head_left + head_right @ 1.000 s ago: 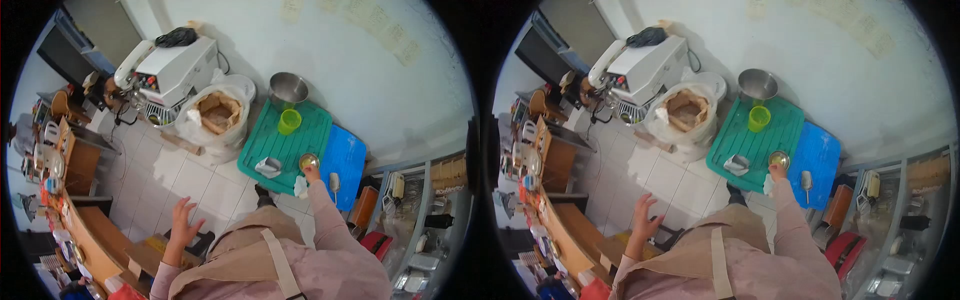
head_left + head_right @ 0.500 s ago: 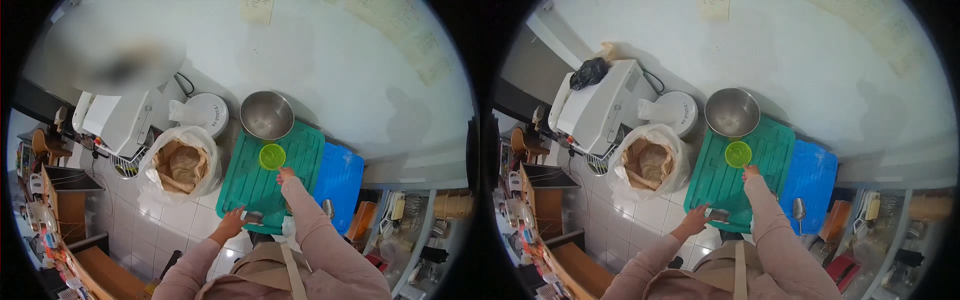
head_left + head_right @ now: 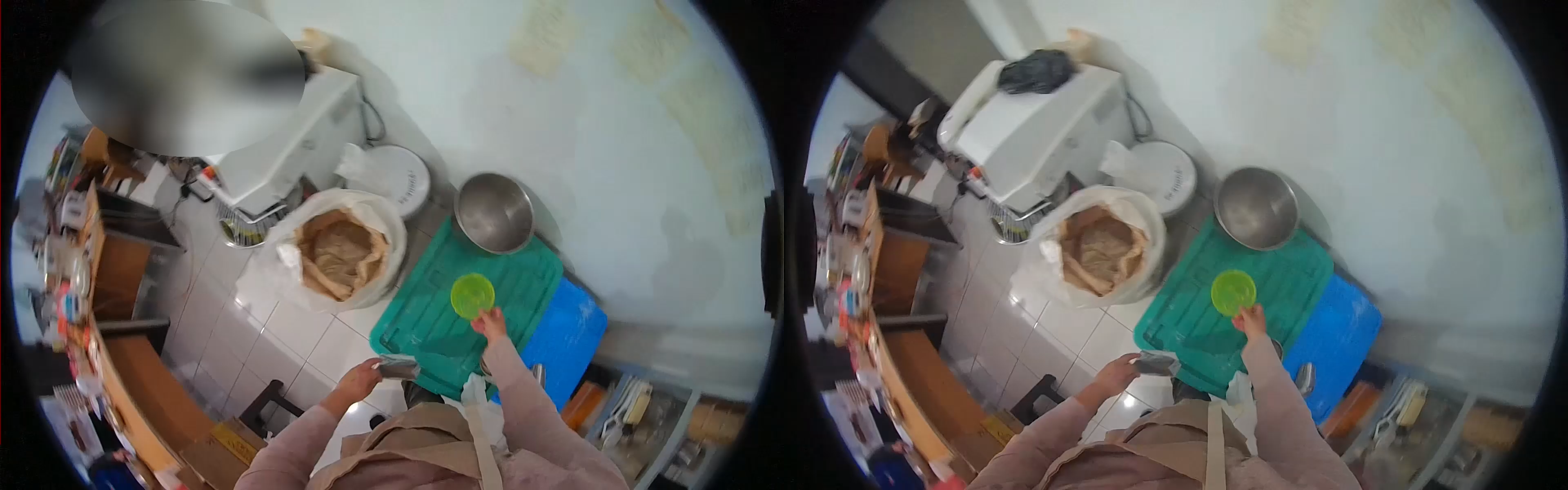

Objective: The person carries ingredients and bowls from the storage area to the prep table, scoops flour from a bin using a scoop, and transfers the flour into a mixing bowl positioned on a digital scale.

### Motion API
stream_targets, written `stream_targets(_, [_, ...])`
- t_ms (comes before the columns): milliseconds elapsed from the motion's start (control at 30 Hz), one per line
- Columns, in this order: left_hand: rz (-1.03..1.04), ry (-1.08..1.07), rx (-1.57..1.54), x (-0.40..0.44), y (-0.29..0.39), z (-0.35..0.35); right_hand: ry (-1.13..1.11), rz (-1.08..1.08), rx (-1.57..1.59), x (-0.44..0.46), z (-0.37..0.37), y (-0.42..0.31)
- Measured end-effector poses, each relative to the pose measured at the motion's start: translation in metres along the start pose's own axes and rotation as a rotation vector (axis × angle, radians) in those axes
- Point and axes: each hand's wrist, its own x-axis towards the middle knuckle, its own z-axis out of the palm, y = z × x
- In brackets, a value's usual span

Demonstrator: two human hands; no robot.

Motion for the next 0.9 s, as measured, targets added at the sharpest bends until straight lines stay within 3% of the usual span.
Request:
stream_targets(67, [-0.133,0.142,-0.035,-0.057,0.015,-0.031,-0.093,-0.043,-0.147,-0.050,0.017,-0.014])
stream_targets(200, [-0.352,0.498,-0.036,-0.183,0.050,-0.084,-0.406,0.087,-0.360,-0.122,0.083,-0.024])
stream_targets(433, [-0.675,1.210,0.045,-0.381,0.079,-0.116,-1.152,0.035,-0.741,-0.277,0.359,-0.030])
stream_targets(600, [-0.691,1.642,-0.013,-0.489,0.100,-0.141,-1.475,-0.059,-0.754,-0.415,0.554,0.002])
stream_targets(767, [-0.757,1.905,0.075,-0.581,0.108,-0.152,-1.686,0.026,-0.776,-0.540,0.692,0.072])
stream_targets(800, [-0.783,1.908,0.217,-0.599,0.094,-0.145,-1.730,0.039,-0.799,-0.564,0.717,0.088])
stream_targets(900, [-0.677,2.224,-0.249,-0.626,0.102,-0.159,-1.831,0.092,-0.881,-0.629,0.779,0.146])
